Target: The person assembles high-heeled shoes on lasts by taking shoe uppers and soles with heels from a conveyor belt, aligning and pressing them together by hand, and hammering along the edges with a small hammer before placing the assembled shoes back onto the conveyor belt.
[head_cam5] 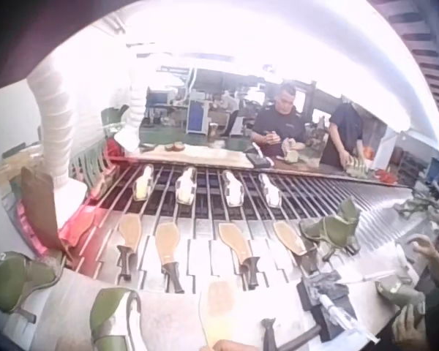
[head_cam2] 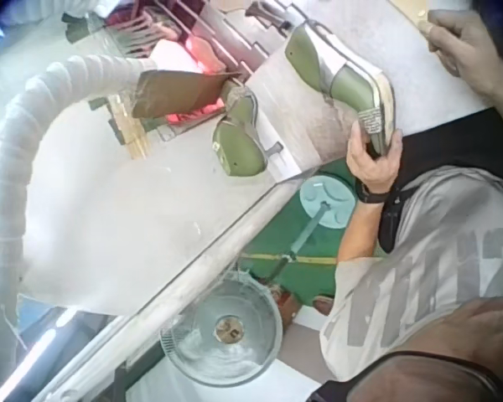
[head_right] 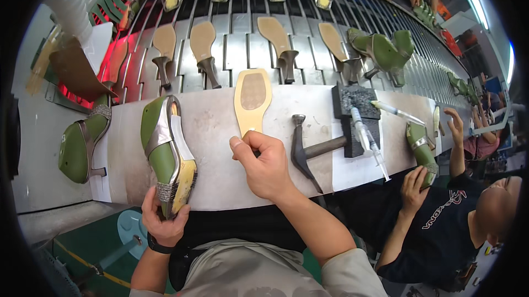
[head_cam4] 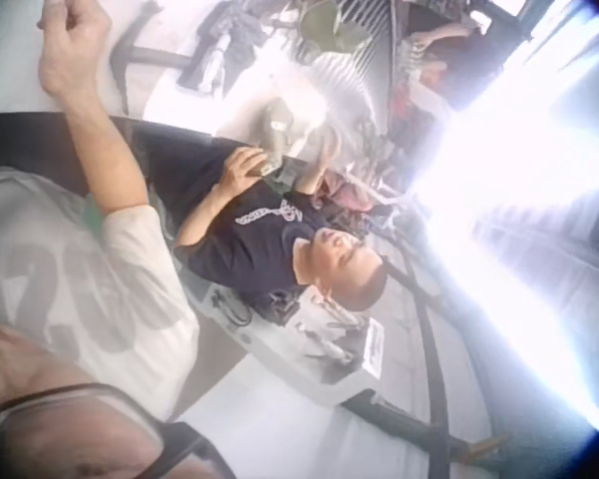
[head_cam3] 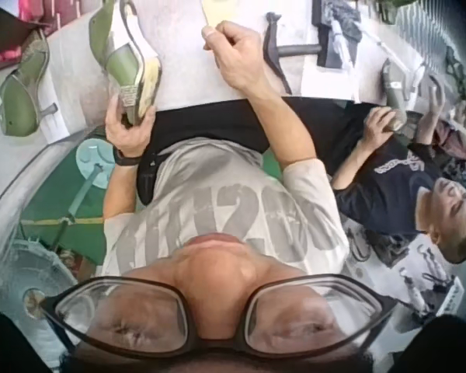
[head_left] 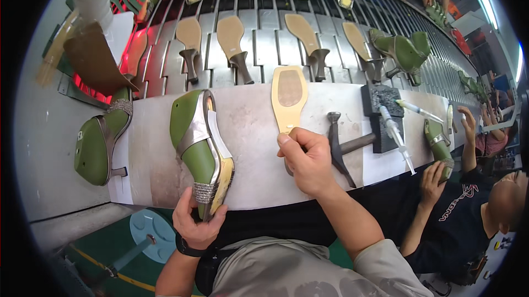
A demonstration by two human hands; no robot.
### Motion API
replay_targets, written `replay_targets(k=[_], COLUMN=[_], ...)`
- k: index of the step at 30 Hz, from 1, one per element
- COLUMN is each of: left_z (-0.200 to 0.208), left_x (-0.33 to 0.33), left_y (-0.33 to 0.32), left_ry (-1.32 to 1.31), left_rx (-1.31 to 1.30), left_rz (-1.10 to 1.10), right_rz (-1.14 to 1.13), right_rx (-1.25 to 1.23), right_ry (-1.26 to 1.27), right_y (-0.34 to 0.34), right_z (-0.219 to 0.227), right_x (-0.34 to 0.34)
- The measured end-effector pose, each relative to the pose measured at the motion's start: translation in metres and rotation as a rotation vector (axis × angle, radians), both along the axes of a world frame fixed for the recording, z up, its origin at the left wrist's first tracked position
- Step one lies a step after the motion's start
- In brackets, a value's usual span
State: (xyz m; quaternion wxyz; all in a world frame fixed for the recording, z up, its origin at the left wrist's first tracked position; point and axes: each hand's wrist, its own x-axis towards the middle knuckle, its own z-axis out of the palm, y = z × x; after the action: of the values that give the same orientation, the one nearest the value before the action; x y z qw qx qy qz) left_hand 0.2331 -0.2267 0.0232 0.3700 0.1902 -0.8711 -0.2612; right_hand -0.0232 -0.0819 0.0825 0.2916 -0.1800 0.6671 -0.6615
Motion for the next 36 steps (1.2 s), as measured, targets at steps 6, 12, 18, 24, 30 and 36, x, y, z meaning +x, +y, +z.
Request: replay_targets(k=[6,12,18,24,30,36], left_z=[0.063,0.158,0.15,0.172,0.171,0.18], left_x=[0.015,-0.043,-0.079,-0.076,-0.091,-0.093], left_y=[-0.012,-0.057,-0.065,-0.083,-0.057,-0.042], left_ry=[0.167,0.471,0.674,0.646,0.37,0.426], left_rx=[0.466,0.513,0.715,1.115,1.283,1.253], left_rz=[-0.046,-0.113,-0.264,-0.46,-0.626,-0.639], right_rz=[-0.114,-0.13,-0.165,-0.073,0.115,0.115], right_rx=[-0.012,0.132,-0.084,-0.507,-0.439,-0.253], right_ry=[0.188,0.605,0.493,-0.28,-0.736,-0.455], right_y=[0.01,0.056,0.099,0.176,0.142,0.085], right_z=[-0.011,-0.005,-0.017,0.008,-0.053,-0.047], right_x=[0.011,0.019,0.055,0.137,0.125,0.129])
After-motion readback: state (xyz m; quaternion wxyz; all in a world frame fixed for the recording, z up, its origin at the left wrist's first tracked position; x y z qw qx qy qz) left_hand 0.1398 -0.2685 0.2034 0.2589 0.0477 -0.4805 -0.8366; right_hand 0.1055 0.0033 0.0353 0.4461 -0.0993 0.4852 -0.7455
